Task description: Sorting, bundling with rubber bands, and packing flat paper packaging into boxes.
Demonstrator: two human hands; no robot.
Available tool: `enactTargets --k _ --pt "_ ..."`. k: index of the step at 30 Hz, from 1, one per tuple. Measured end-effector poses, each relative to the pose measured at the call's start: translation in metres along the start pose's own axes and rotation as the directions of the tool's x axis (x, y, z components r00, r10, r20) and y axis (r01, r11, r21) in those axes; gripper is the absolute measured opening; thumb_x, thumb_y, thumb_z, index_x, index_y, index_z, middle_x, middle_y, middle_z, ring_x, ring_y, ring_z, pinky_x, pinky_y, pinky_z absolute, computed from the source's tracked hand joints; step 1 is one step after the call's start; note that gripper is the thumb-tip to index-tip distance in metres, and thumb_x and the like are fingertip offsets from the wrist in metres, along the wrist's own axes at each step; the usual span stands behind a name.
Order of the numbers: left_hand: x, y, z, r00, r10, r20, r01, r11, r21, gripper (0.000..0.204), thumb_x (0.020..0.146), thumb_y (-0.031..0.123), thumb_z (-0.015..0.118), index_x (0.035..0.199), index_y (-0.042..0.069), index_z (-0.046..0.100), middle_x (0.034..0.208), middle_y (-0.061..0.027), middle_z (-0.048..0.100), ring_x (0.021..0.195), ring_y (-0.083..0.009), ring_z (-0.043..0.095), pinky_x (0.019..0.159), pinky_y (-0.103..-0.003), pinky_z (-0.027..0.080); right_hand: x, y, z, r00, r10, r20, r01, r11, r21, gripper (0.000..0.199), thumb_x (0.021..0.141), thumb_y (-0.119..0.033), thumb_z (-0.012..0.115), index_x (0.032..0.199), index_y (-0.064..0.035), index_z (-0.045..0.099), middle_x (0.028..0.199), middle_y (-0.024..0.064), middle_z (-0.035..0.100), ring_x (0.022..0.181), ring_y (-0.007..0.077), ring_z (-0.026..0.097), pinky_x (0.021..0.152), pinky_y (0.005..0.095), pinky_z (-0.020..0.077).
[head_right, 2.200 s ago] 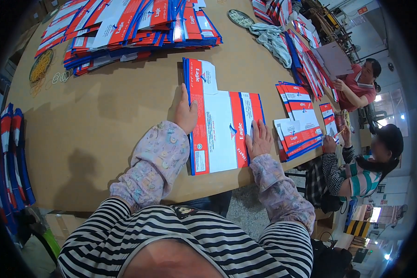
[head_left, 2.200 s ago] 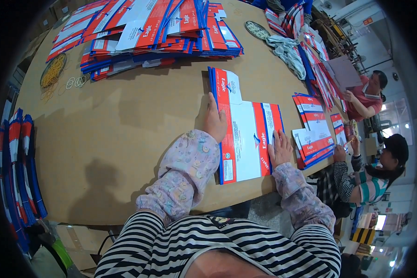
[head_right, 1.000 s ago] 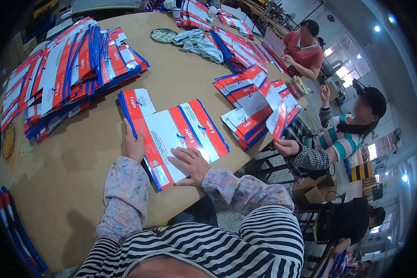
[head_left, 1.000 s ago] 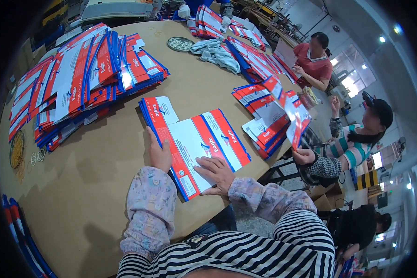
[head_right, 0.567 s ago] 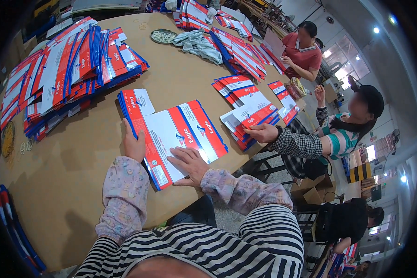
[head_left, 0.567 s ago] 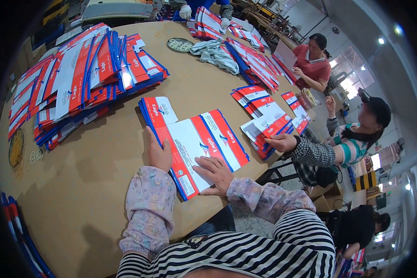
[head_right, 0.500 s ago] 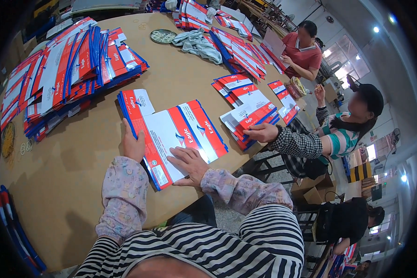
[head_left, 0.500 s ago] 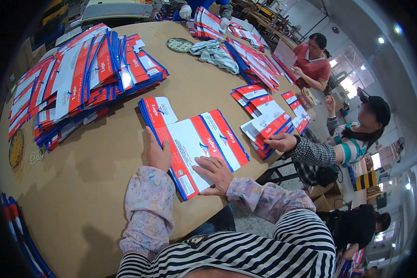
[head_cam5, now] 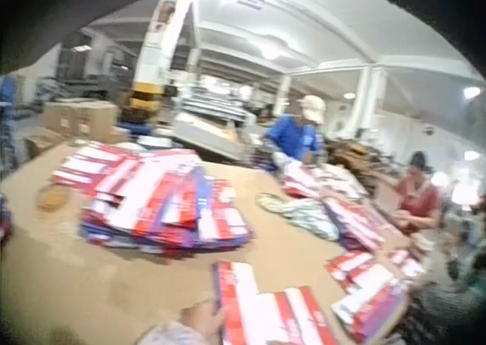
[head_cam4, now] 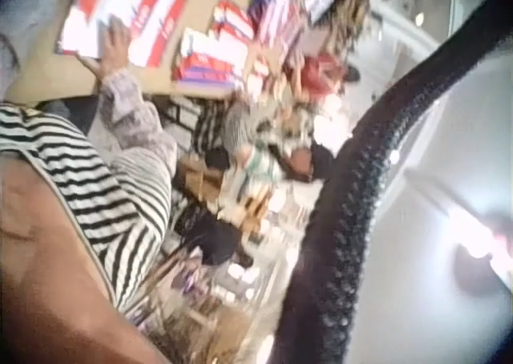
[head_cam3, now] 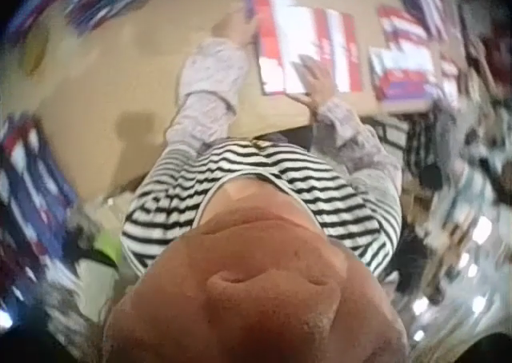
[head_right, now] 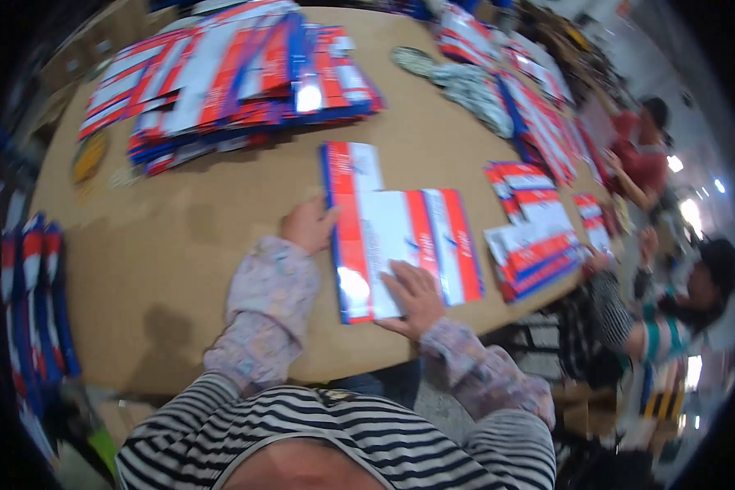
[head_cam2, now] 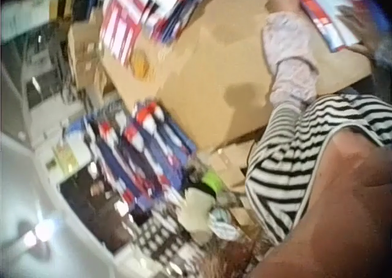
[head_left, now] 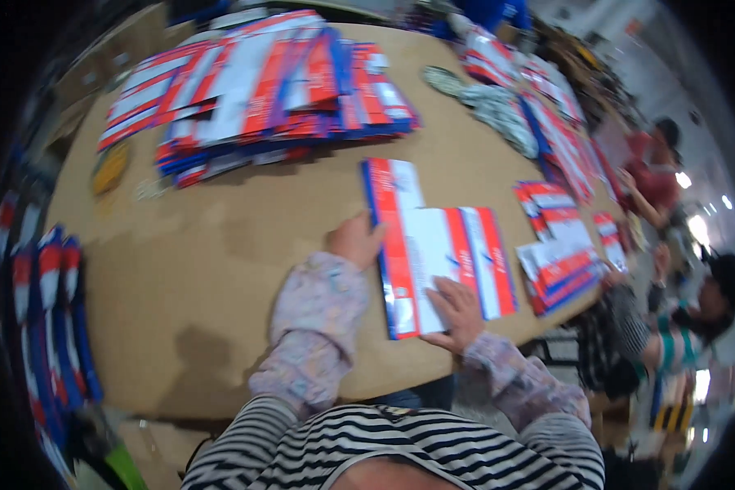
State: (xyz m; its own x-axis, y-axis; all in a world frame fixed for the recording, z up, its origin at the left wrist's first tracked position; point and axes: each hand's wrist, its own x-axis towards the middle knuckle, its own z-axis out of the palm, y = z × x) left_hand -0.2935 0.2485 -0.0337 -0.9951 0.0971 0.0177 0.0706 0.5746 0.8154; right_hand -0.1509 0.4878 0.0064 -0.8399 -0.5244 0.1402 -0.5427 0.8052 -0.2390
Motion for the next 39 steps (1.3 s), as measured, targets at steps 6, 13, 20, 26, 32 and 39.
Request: enactTargets --k 6,13,20,26,32,39 --pt "0.008 -0.042 -0.038 0.931 -0.288 -0.223 0.077 0.753 -0.654 0.070 0.089 0.029 0.061 0.138 -0.005 0.025 0.091 -0.0126 0.062 0.071 -0.0209 0.064 0.062 -0.032 0.055 0.005 -0.014 0.009 1.000 -0.022 -0.003 0.022 1.000 -0.006 0.077 0.070 -0.056 0.067 0.129 -0.0100 0.048 0.136 0.0141 0.042 0.127 0.0330 0.036 0.105 0.0491 0.0255" --pt "0.037 -0.045 -0.071 0.884 -0.367 -0.288 -0.195 0.272 -0.943 0.087 0.084 0.046 0.062 0.142 0.002 0.013 0.139 -0.0113 0.027 0.130 -0.0302 0.032 0.097 -0.048 0.044 -0.001 -0.002 0.007 1.000 0.019 0.006 -0.019 0.999 -0.032 0.079 0.070 -0.057 0.067 0.132 -0.0127 0.046 0.137 0.0136 0.040 0.128 0.0324 0.034 0.106 0.0494 0.0246" --pt "0.068 -0.056 -0.087 0.962 -0.201 -0.183 -0.167 0.094 -0.982 0.060 0.082 0.046 0.065 0.119 0.005 0.040 0.119 -0.0077 0.046 0.106 -0.0292 0.056 0.084 -0.049 0.053 0.001 -0.001 0.004 0.998 0.042 0.039 -0.041 0.999 -0.019 0.079 0.071 -0.060 0.064 0.133 -0.0145 0.046 0.139 0.0133 0.038 0.129 0.0327 0.033 0.107 0.0494 0.0235" --pt "0.084 -0.055 -0.102 0.950 -0.225 -0.217 -0.154 0.269 -0.951 0.072 0.076 0.062 0.061 0.112 0.001 0.050 0.105 -0.0110 0.055 0.100 -0.0289 0.060 0.079 -0.041 0.056 0.001 -0.002 0.007 0.997 0.042 0.057 -0.041 0.999 -0.021 0.079 0.073 -0.064 0.060 0.132 -0.0142 0.046 0.139 0.0139 0.038 0.130 0.0327 0.032 0.107 0.0493 0.0230" --pt "0.074 -0.047 -0.112 0.930 -0.351 -0.113 0.017 0.347 -0.938 0.096 0.066 0.068 0.067 0.127 0.000 0.037 0.121 -0.0163 0.044 0.119 -0.0348 0.045 0.083 -0.047 0.054 0.002 -0.003 0.010 0.998 0.034 0.047 -0.034 0.999 0.003 0.079 0.073 -0.063 0.061 0.132 -0.0137 0.046 0.139 0.0136 0.039 0.130 0.0329 0.033 0.107 0.0496 0.0231" --pt "0.083 -0.049 -0.103 0.973 -0.221 0.061 0.064 0.007 -0.998 0.109 0.065 0.060 0.073 0.143 0.010 0.016 0.138 -0.0238 0.024 0.132 -0.0373 0.028 0.095 -0.049 0.045 0.000 -0.001 0.001 0.995 0.085 0.051 -0.083 0.996 -0.045 0.079 0.071 -0.060 0.064 0.132 -0.0121 0.046 0.139 0.0139 0.039 0.129 0.0332 0.034 0.106 0.0495 0.0243"
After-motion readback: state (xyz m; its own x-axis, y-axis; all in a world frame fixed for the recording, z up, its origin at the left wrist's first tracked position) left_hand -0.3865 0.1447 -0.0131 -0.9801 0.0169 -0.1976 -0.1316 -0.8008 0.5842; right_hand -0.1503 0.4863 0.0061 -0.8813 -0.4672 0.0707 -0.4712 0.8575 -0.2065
